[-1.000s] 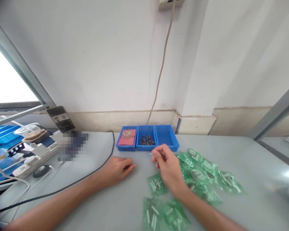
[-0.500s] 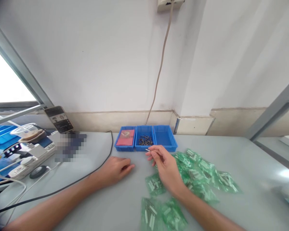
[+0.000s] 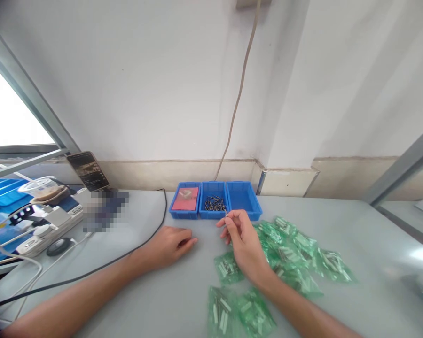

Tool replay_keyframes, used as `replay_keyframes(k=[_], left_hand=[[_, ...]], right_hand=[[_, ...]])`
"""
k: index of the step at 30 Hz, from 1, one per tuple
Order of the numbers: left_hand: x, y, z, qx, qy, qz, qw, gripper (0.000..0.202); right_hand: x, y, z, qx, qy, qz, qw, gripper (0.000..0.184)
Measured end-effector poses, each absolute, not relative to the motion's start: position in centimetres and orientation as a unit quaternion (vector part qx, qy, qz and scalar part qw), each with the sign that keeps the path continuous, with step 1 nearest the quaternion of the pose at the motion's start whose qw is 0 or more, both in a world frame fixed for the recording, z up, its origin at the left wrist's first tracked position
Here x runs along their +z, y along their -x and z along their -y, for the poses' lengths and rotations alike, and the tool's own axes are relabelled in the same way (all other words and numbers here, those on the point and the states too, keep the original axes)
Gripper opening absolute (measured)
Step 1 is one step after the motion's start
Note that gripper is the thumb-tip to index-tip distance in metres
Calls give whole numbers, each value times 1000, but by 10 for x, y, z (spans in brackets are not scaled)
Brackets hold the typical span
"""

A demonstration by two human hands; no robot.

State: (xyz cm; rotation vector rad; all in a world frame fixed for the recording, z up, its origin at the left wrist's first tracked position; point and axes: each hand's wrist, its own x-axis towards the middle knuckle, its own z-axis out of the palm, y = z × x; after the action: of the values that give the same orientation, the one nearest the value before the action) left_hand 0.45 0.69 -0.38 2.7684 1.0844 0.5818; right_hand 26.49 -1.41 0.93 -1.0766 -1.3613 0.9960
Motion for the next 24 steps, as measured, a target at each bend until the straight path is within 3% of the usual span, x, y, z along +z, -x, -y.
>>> replay_keyframes(k=[24], left_hand=[[-1,-6,-6,211,-906,-363,61,37]], right_hand=[[15,-265,17,386,500,569,527,34]])
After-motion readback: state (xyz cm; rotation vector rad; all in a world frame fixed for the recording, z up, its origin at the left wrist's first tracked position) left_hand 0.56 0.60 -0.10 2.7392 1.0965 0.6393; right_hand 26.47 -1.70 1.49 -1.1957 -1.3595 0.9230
